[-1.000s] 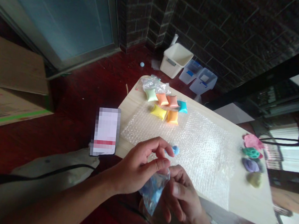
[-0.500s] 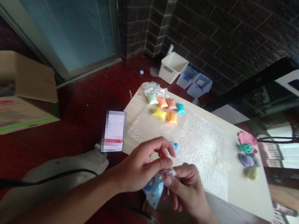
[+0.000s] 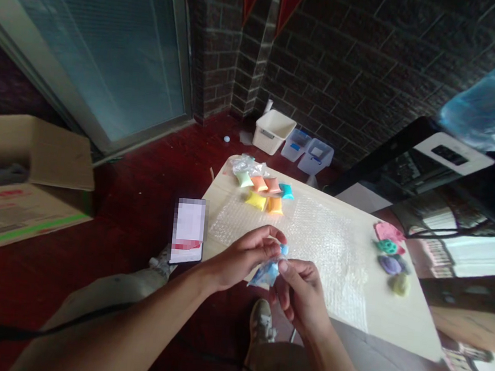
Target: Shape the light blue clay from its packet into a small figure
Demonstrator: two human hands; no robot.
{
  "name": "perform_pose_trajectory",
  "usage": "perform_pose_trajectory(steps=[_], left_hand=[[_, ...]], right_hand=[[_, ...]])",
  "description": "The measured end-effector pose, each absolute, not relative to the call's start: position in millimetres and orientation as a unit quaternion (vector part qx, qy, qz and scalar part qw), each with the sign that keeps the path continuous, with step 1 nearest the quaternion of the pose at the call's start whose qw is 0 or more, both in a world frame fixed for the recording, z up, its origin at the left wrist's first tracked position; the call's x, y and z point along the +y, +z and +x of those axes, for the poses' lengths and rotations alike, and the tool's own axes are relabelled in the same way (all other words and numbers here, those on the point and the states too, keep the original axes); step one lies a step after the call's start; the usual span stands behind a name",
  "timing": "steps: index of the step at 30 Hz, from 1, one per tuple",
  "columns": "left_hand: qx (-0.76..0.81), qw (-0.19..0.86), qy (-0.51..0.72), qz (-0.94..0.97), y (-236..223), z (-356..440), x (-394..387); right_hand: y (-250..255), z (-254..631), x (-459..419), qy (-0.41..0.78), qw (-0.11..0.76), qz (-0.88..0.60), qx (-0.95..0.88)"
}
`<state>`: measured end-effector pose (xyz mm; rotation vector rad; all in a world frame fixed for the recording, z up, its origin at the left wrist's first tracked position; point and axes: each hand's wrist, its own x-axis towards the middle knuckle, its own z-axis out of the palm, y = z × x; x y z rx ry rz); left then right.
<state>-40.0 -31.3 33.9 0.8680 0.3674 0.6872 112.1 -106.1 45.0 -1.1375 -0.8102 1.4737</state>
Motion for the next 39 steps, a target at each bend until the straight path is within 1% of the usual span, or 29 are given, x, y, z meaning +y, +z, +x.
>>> perform_pose_trajectory(steps=[2,5,9,12,16,21,24,26,29,32,36,39], left_hand=[[0.171,0.841,0.323,0.398,27.0,-35.3,-27.1],[0.176,0.847,0.325,0.383,21.9,-31.2,-20.2],[0.193,0.847,0.323,0.375,22.1,-27.9,-11.7],[0.225,0.827,0.343,0.384,24.7,-25.3,-7.0],[0.244,0.802,0.361,0.409,28.4,-25.1,-2.3],[0.221,0.817,0.314,0.431,28.5,-27.6,-2.6],[0.226,0.810,0.318,0.438,29.6,-28.1,-5.3],[0.233,0.807,0.324,0.435,31.7,-28.5,-6.1],[0.235,0.814,0.322,0.422,35.0,-29.3,-4.8],[0.237,0.811,0.328,0.422,34.7,-29.2,-2.7],[0.234,0.805,0.325,0.437,29.5,-28.6,-3.0],[0.242,0.791,0.316,0.465,27.9,-30.2,-4.5]], right_hand=[[40.8,112.3,-99.4,0.607,0.543,-0.481,-0.325],[35.6,115.5,-90.5,0.609,0.541,-0.483,-0.321],[28.5,120.7,-82.5,0.636,0.534,-0.458,-0.318],[20.7,120.9,-78.7,0.664,0.534,-0.423,-0.309],[10.4,118.2,-76.3,0.711,0.516,-0.375,-0.296],[10.5,122.3,-77.7,0.730,0.494,-0.345,-0.323],[13.4,126.2,-80.4,0.738,0.476,-0.346,-0.331],[13.7,127.2,-82.2,0.738,0.483,-0.345,-0.322],[12.9,126.8,-83.4,0.718,0.518,-0.343,-0.313],[13.1,125.8,-83.1,0.732,0.525,-0.309,-0.306],[13.8,124.7,-84.2,0.788,0.492,-0.244,-0.277],[12.1,124.0,-86.7,0.806,0.464,-0.239,-0.279]])
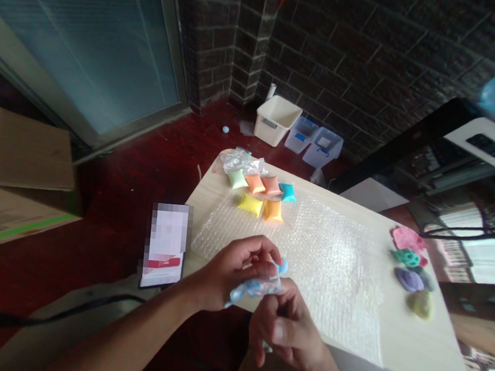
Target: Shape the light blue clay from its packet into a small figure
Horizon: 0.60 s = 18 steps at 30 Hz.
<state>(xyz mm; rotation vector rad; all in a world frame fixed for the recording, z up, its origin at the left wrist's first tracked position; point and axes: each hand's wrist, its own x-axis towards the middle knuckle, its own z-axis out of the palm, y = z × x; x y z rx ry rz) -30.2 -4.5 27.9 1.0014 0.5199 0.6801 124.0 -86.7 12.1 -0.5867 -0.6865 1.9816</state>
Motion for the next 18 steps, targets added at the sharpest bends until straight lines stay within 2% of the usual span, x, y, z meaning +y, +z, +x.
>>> perform_pose_trajectory(steps=[9,18], left_hand=[[0.258,0.799,0.307,0.449,33.8,-34.5,-3.0],[0.258,0.748,0.299,0.534,28.9,-37.1,-7.8]], right_hand=[[5.7,127.6,-90.4,0.696,0.512,-0.381,-0.328],[14.6,112.4,-87.4,0.800,0.491,-0.246,-0.242]])
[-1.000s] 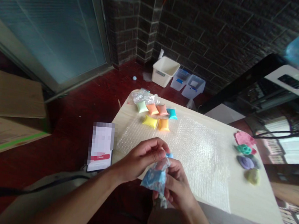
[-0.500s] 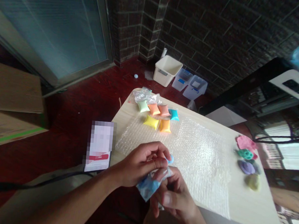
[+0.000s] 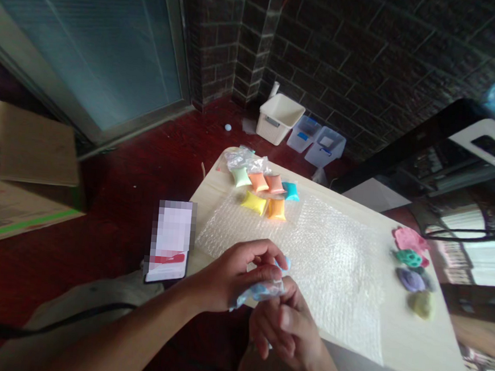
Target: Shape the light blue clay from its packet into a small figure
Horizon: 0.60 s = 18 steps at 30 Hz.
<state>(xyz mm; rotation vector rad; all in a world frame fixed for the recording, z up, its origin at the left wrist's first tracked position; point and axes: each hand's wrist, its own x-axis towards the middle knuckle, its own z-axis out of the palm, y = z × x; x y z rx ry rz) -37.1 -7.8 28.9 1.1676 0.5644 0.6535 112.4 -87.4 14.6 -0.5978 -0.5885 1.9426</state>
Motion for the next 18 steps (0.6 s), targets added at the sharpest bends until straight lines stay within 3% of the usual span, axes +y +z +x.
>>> perform_pose_trajectory(steps=[11,18], left_hand=[[0.276,0.743,0.233,0.563,37.4,-41.8,-6.1],[0.264,0.777,0.170,0.545,41.9,-56.2,1.9]], right_hand=[[14.9,120.6,-83.4,0.723,0.483,-0.432,-0.241],[17.1,120.1,-79.3,0.739,0.468,-0.415,-0.248]])
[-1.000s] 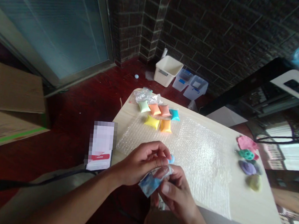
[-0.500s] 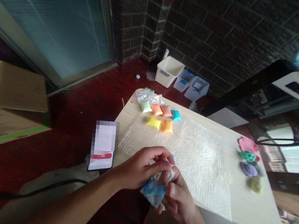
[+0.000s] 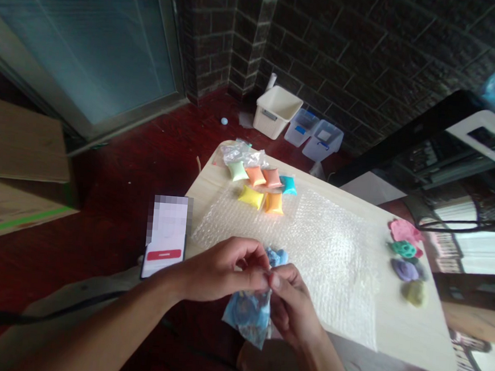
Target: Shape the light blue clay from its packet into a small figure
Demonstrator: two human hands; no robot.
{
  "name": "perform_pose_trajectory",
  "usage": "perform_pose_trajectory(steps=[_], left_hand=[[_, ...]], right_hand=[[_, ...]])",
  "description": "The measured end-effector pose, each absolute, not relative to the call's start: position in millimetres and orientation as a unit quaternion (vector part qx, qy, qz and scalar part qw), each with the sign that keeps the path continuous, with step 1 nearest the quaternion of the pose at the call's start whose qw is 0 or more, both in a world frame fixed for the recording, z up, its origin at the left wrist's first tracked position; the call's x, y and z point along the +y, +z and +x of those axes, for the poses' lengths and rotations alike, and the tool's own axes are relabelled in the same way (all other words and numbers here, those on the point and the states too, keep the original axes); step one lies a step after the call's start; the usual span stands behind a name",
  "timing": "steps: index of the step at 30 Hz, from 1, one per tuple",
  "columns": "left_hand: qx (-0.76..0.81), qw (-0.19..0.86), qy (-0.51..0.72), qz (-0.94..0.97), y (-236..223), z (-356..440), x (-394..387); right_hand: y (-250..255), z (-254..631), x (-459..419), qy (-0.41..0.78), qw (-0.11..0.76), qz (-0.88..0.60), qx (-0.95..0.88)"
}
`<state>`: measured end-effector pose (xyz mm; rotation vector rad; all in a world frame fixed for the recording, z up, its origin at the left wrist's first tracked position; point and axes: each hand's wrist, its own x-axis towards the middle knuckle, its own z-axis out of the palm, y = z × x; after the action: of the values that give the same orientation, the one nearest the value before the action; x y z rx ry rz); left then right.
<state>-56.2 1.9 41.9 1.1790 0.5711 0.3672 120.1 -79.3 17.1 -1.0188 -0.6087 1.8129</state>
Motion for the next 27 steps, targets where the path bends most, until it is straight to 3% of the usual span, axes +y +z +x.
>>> perform_pose_trajectory(steps=[8,14,19,27], left_hand=[[0.198,0.787,0.023,0.585,44.0,-70.5,7.4],[0.201,0.815,0.072,0.538,28.8,-59.1,5.0],[0.199,0.824,0.051,0.528,21.6,-50.7,4.2],[0.234,0.705,0.046,0.668,24.1,-51.2,0.3]], right_hand=[[9.0,121.8,-84.9,0.735,0.395,-0.429,-0.346],[9.7,108.0,-75.7,0.641,0.451,-0.518,-0.342],[9.7,108.4,-70.6,0.609,0.436,-0.551,-0.368],[3.1,113.6,-69.5,0.595,0.415,-0.574,-0.379]])
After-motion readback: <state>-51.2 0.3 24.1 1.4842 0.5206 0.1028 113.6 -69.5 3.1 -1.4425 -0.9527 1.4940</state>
